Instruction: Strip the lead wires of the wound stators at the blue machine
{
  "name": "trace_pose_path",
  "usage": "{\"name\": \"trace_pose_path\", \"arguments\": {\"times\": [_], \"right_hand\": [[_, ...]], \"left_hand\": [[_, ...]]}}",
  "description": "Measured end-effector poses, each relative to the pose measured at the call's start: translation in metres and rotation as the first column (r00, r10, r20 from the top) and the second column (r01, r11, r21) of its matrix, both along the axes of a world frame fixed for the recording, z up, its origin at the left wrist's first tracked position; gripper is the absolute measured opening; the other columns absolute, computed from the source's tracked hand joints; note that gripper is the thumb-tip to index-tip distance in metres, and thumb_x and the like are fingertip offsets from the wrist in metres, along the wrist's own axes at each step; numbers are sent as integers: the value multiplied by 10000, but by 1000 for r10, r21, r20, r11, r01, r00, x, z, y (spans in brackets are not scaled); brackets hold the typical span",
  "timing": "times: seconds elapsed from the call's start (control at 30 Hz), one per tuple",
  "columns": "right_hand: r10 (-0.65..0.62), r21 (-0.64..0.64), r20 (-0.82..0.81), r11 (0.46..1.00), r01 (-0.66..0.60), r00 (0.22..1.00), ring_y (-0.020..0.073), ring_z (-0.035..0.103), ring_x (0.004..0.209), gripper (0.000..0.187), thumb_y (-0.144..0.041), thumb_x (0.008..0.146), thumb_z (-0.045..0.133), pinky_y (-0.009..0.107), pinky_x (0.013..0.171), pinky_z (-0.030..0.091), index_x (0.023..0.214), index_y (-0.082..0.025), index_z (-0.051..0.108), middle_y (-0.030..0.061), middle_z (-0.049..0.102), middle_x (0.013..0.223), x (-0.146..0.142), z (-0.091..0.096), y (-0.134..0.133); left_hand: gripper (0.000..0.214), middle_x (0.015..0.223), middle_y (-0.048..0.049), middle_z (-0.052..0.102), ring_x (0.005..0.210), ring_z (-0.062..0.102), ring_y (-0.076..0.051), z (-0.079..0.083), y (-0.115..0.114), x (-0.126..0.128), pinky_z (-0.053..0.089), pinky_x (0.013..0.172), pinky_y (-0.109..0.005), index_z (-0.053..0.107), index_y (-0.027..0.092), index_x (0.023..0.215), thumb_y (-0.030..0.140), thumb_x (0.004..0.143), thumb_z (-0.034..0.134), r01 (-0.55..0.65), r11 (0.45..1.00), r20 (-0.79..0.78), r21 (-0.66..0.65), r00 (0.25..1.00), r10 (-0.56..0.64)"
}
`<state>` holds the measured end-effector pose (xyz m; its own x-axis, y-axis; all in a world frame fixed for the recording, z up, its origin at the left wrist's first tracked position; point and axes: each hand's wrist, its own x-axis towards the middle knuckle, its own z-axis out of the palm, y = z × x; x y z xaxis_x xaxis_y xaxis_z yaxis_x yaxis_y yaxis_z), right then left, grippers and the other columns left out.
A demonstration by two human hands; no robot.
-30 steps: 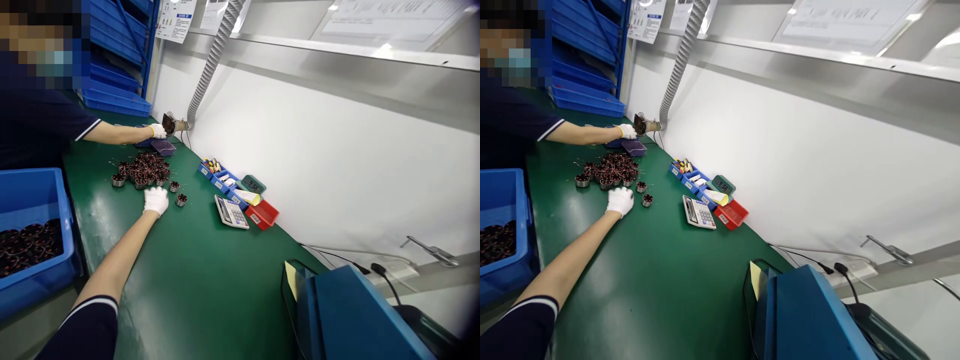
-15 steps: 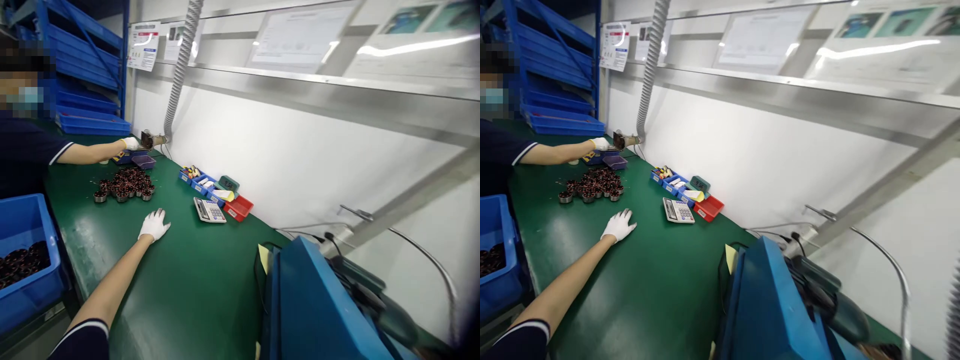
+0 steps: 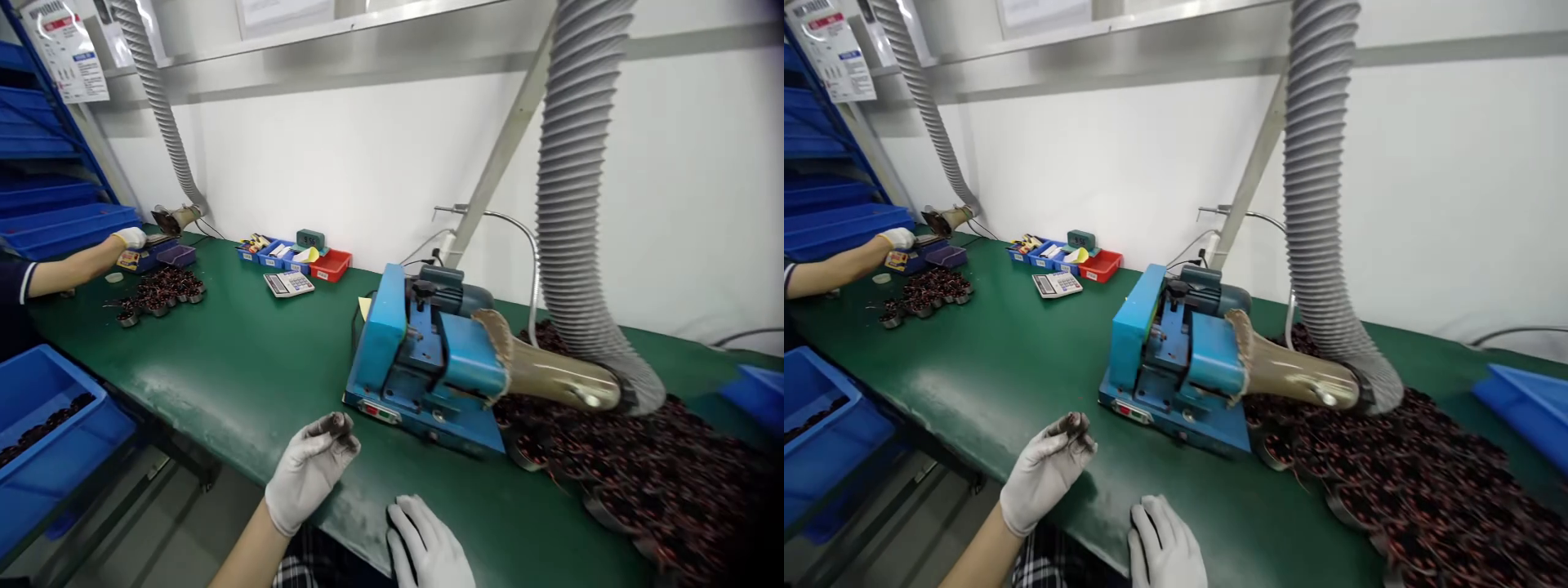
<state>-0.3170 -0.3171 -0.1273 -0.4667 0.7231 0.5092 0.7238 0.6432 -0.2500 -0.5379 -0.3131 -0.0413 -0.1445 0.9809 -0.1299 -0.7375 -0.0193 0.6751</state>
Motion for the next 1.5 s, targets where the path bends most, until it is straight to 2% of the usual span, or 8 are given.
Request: {"name": "trace_pose_path", "arguments": {"times": [0.13, 0.33, 0.63, 0.87, 1.0, 1.17, 1.33, 1.5], "right_hand": [[18, 79, 67, 997, -23, 998, 263, 663, 987, 205, -259, 855, 555, 358, 828, 513, 1026, -225, 662, 60, 720, 1045, 14, 11, -8], [-46, -112, -164, 993, 28, 985, 265, 610, 1001, 201, -139, 855, 470, 415, 897, 458, 959, -202, 630, 74, 675, 1017, 20, 27, -30], [-138, -147, -330, 985, 93, 934, 148, 661, 850, 163, -221, 856, 475, 247, 840, 505, 844, -267, 632, -52, 703, 862, 40, 62, -45], [-537, -271, -474, 843, 464, 698, 211, 680, 879, 232, -312, 909, 476, 313, 817, 546, 938, -212, 683, 79, 724, 939, 142, 46, -72], [-749, -143, -152, 662, 736, 645, 241, 669, 693, 377, -439, 908, 422, 342, 603, 526, 1016, -195, 688, 133, 693, 895, 186, 34, -67], [-687, -140, 275, 664, 735, 673, 192, 630, 485, 234, -297, 905, 466, 266, 434, 399, 898, -198, 678, 67, 681, 652, 186, 42, -37], [-673, -239, -22, 722, 650, 739, 213, 680, 637, 288, -396, 918, 429, 284, 558, 481, 916, -210, 650, 71, 729, 802, 196, 53, -37], [-806, -545, -518, 570, 615, 287, 172, 564, 482, 429, -603, 728, 616, 281, 495, 469, 870, -200, 651, 8, 653, 600, 223, 77, -66]], "left_hand": [[292, 847, -28, 675, 799, 631, -165, 3, -10, 43, 481, 858, -372, 685, 201, 793, 368, 592, 817, -45, 997, -29, -65, 999, 43], [364, 529, 58, 525, 511, 476, -84, -25, -12, 86, 393, 516, -207, 575, 164, 579, 370, 497, 863, -106, 976, -436, -193, 900, 11], [424, 683, -57, 706, 660, 605, -222, -39, 13, 94, 472, 621, -299, 703, 144, 677, 520, 501, 786, -56, 978, -867, -203, 475, -153], [406, 762, -111, 734, 751, 658, -310, -49, 16, 94, 509, 720, -406, 712, 181, 698, 577, 642, 645, 26, 990, -978, -138, 153, -141], [516, 1218, -111, 637, 1226, 465, -354, -57, 18, 111, 272, 1084, -461, 689, 229, 1034, 435, 566, 755, 168, 985, -998, -48, -58, -39], [773, 1430, -203, 415, 1347, 321, -357, -57, 32, 162, 276, 1087, -520, 407, 88, 1353, 543, 748, 564, 405, 910, -811, -92, -561, 168], [946, 1459, -229, 355, 1345, 326, -363, -55, 55, 214, 319, 1081, -472, 329, 38, 1389, 649, 702, 556, 487, 867, -783, -106, -578, 229], [926, 1440, -276, 357, 1352, 303, -386, -55, 67, 249, 294, 1089, -511, 351, -8, 1364, 683, 756, 459, 540, 835, -768, -104, -577, 277]]}}
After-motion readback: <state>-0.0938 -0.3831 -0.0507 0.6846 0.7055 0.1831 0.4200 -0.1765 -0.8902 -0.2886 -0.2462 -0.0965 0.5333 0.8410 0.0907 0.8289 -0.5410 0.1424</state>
